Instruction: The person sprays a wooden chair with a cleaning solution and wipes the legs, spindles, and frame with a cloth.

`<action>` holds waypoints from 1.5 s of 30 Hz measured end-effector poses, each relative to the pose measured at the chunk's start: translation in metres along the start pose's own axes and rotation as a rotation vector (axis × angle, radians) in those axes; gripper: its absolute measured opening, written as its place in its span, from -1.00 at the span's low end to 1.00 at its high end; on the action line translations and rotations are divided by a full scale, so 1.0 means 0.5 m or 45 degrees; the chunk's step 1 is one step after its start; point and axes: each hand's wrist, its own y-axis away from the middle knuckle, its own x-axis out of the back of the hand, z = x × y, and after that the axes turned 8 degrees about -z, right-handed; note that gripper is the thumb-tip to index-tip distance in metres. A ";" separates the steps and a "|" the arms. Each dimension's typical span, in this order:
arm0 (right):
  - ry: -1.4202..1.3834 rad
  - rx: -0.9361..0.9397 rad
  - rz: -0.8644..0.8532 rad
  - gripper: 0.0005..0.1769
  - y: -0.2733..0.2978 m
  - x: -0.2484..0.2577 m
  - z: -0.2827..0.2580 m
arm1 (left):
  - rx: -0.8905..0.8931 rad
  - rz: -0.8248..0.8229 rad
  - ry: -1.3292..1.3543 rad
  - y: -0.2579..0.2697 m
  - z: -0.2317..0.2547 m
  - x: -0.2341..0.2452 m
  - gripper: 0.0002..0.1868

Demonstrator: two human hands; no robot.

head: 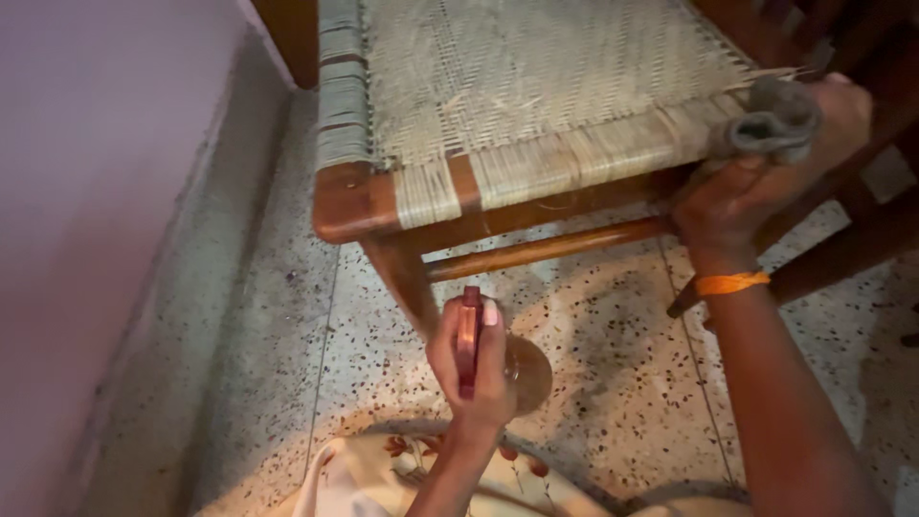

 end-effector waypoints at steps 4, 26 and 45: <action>0.011 -0.111 0.024 -0.34 0.015 -0.005 -0.010 | 0.507 -0.121 0.277 0.006 0.018 -0.016 -0.88; -0.030 -0.161 -0.131 -0.36 0.020 0.047 0.011 | 0.218 -0.092 -0.013 0.020 -0.045 -0.115 -0.89; 0.067 -0.034 -0.021 -0.35 0.045 -0.001 0.052 | 0.295 0.158 0.088 0.022 0.018 -0.002 -0.86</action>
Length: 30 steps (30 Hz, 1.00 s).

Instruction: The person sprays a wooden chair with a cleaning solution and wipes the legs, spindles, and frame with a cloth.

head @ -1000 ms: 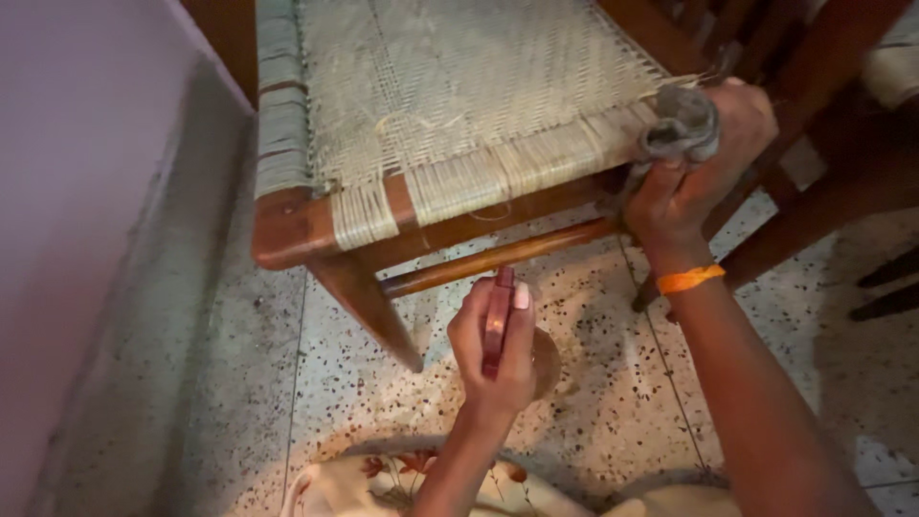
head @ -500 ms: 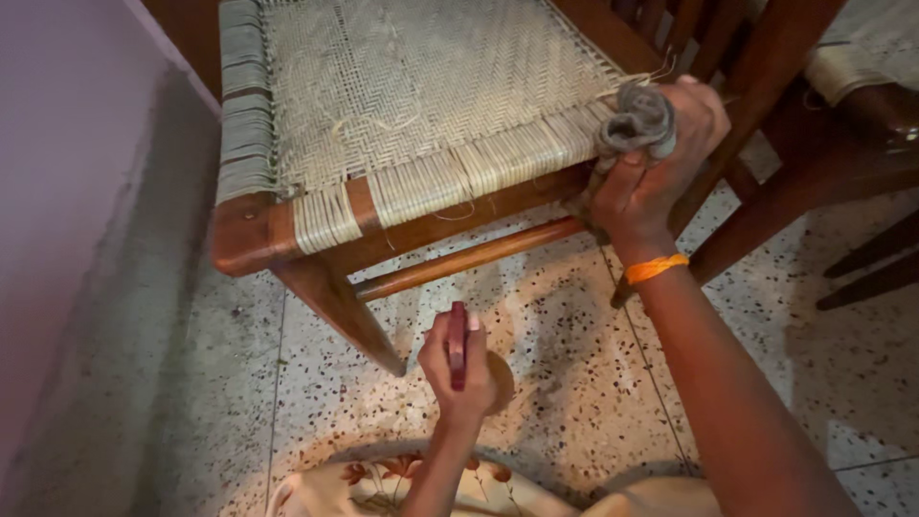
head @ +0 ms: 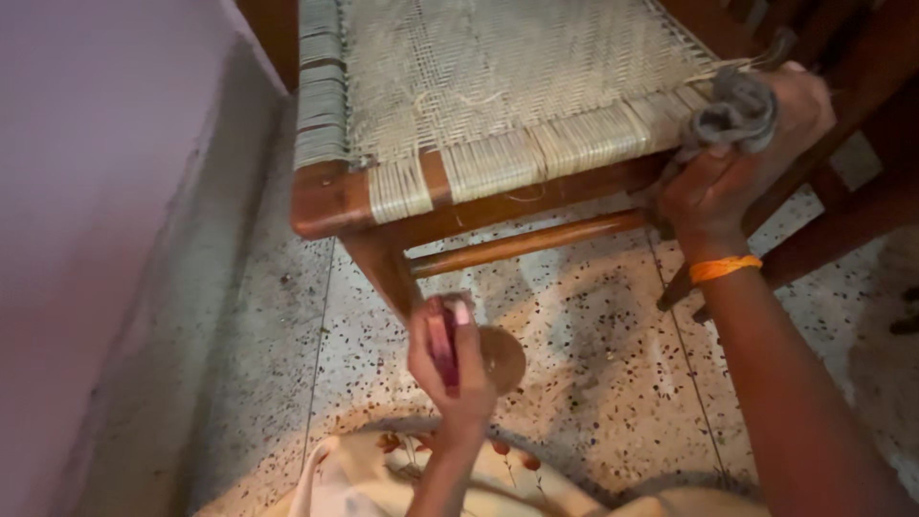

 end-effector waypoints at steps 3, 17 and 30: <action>-0.012 0.005 -0.051 -0.40 -0.013 0.018 -0.018 | -0.093 -0.131 0.031 -0.045 0.068 0.030 -0.78; -0.734 -1.178 0.530 -0.01 -0.002 -0.033 -0.373 | -0.068 -1.410 -0.028 -0.416 0.309 0.064 -0.88; -0.687 -0.726 0.460 -0.19 0.015 -0.151 -0.412 | 0.231 -1.321 -0.238 -0.454 0.293 0.080 -0.89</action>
